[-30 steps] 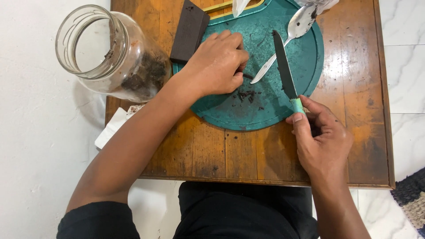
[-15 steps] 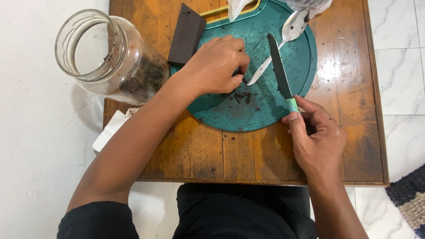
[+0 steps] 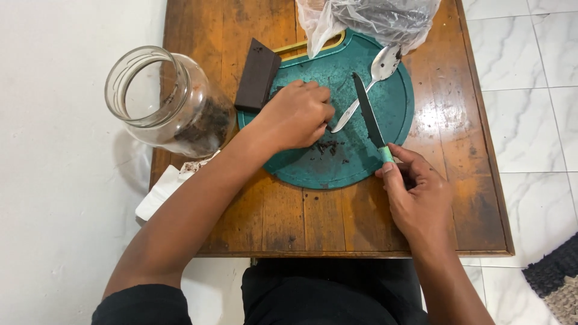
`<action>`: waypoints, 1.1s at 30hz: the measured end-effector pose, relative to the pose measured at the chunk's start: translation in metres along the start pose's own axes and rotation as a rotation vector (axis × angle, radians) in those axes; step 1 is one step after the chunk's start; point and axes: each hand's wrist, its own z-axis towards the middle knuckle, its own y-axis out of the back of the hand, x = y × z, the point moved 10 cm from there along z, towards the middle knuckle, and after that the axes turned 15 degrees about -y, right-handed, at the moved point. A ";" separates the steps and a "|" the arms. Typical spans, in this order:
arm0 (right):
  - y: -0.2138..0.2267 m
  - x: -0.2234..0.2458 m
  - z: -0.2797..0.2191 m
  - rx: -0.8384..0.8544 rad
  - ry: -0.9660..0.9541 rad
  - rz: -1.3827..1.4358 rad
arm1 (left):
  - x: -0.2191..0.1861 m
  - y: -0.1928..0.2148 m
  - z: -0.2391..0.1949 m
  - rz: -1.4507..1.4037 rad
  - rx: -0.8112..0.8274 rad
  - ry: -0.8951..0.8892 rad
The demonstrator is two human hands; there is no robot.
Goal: Shaving small pieces from a dark solid block using a knife on a cutting board.
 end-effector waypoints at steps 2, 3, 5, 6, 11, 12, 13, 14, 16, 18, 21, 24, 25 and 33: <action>0.000 0.001 0.001 0.016 -0.013 -0.018 | 0.002 -0.001 0.001 -0.012 -0.013 0.008; -0.001 -0.001 0.001 0.030 -0.032 -0.034 | 0.003 -0.002 0.002 -0.030 -0.023 0.012; -0.001 0.004 -0.001 0.033 -0.018 -0.036 | 0.005 -0.003 0.002 -0.030 -0.041 0.023; -0.002 0.007 -0.001 0.037 -0.007 -0.037 | 0.007 -0.002 0.002 -0.031 -0.056 0.034; -0.004 0.003 -0.002 0.059 0.037 -0.054 | 0.017 0.050 -0.023 -0.234 -0.192 0.152; -0.006 0.005 -0.002 0.078 0.050 -0.074 | 0.016 0.072 -0.031 -0.342 -0.272 0.183; -0.004 0.006 -0.003 0.076 0.058 -0.073 | 0.010 0.077 -0.040 -0.335 -0.276 0.181; -0.004 0.009 -0.005 0.076 0.085 -0.157 | 0.009 0.085 -0.053 -0.407 -0.371 0.215; -0.007 0.014 -0.016 0.078 0.109 -0.241 | -0.001 0.090 -0.076 -0.482 -0.464 0.252; -0.013 0.030 -0.032 0.059 0.220 -0.399 | -0.005 0.079 -0.101 -0.623 -0.522 0.386; -0.031 0.027 -0.043 0.225 0.215 -0.576 | -0.015 0.070 -0.113 -0.751 -0.498 0.487; -0.042 0.024 -0.051 0.156 0.326 -0.712 | -0.014 0.075 -0.122 -0.676 -0.560 0.534; -0.044 0.022 -0.051 0.163 0.328 -0.717 | -0.014 0.075 -0.123 -0.678 -0.566 0.541; -0.037 0.040 -0.053 -0.133 0.273 -0.881 | -0.020 0.079 -0.127 -0.575 -0.716 0.487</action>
